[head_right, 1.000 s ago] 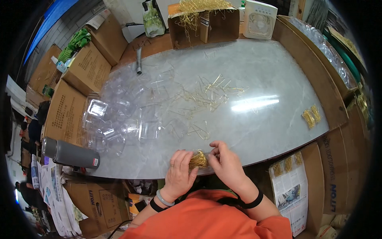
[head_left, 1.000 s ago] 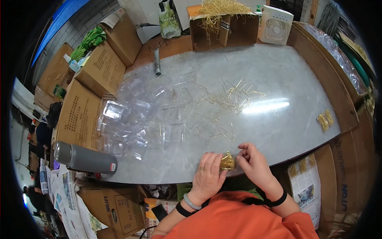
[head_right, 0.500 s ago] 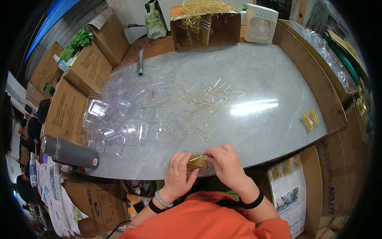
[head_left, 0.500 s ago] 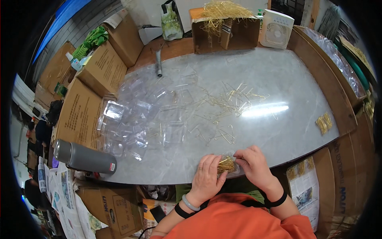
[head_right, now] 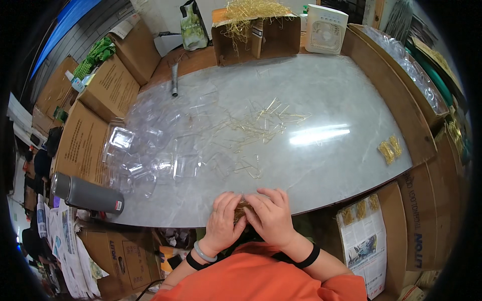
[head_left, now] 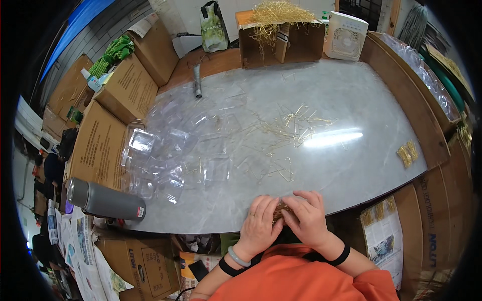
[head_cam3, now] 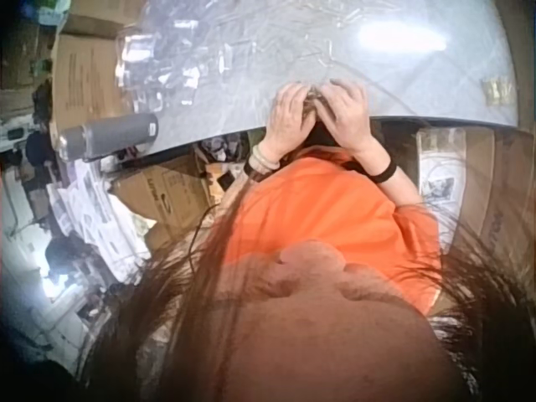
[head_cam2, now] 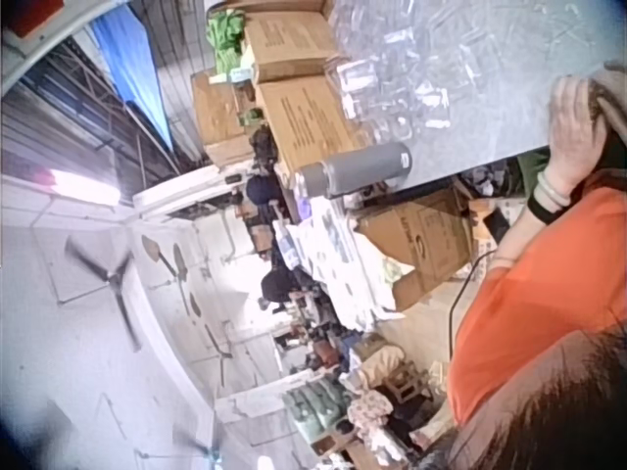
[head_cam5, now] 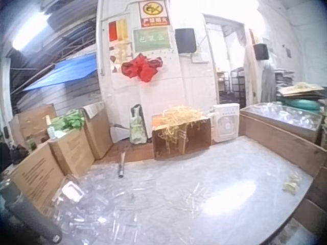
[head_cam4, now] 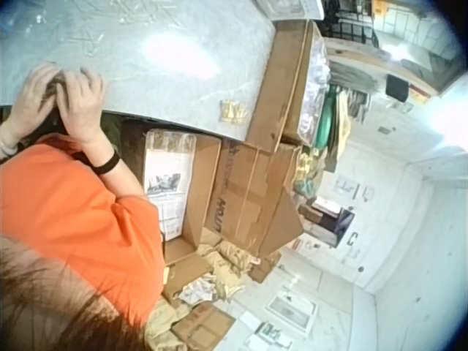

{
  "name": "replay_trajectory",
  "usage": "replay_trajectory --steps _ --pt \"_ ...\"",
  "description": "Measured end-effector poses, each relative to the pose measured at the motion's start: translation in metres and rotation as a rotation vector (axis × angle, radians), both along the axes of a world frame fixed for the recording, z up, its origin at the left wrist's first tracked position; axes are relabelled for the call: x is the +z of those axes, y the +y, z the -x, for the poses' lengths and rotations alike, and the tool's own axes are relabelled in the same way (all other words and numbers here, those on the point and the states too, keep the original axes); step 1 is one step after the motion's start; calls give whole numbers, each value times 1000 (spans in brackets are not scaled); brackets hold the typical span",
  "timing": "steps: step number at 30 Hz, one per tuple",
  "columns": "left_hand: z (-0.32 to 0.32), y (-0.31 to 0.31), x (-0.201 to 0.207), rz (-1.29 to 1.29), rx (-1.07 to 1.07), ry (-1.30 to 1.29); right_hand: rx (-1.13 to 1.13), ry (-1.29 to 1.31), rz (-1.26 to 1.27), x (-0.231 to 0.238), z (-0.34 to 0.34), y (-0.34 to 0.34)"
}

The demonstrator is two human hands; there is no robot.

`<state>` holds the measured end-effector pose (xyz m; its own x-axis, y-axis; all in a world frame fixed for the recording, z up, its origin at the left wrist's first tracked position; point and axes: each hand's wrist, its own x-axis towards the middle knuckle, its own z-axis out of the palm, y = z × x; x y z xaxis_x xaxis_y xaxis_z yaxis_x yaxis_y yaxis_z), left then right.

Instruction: The user is organizing and grouping gold twist ties from a box onto a table.

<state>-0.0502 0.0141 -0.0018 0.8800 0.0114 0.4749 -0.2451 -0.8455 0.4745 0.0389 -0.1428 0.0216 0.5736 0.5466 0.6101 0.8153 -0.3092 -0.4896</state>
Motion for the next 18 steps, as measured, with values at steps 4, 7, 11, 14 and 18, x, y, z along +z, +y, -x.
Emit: replay_trajectory --steps 4,7,11,14,18 --pt "2 1 1 2 -37 4 -59 168 -66 3 -6 6" --pt "2 1 4 -15 -40 6 -40 168 18 6 -19 15" --pt "0 0 1 -8 -26 -6 79 328 148 4 -35 10" --pt "1 -2 3 -42 -6 -1 62 354 156 9 -35 8" --pt "1 -2 2 -75 -2 14 15 365 48 -2 -28 7"
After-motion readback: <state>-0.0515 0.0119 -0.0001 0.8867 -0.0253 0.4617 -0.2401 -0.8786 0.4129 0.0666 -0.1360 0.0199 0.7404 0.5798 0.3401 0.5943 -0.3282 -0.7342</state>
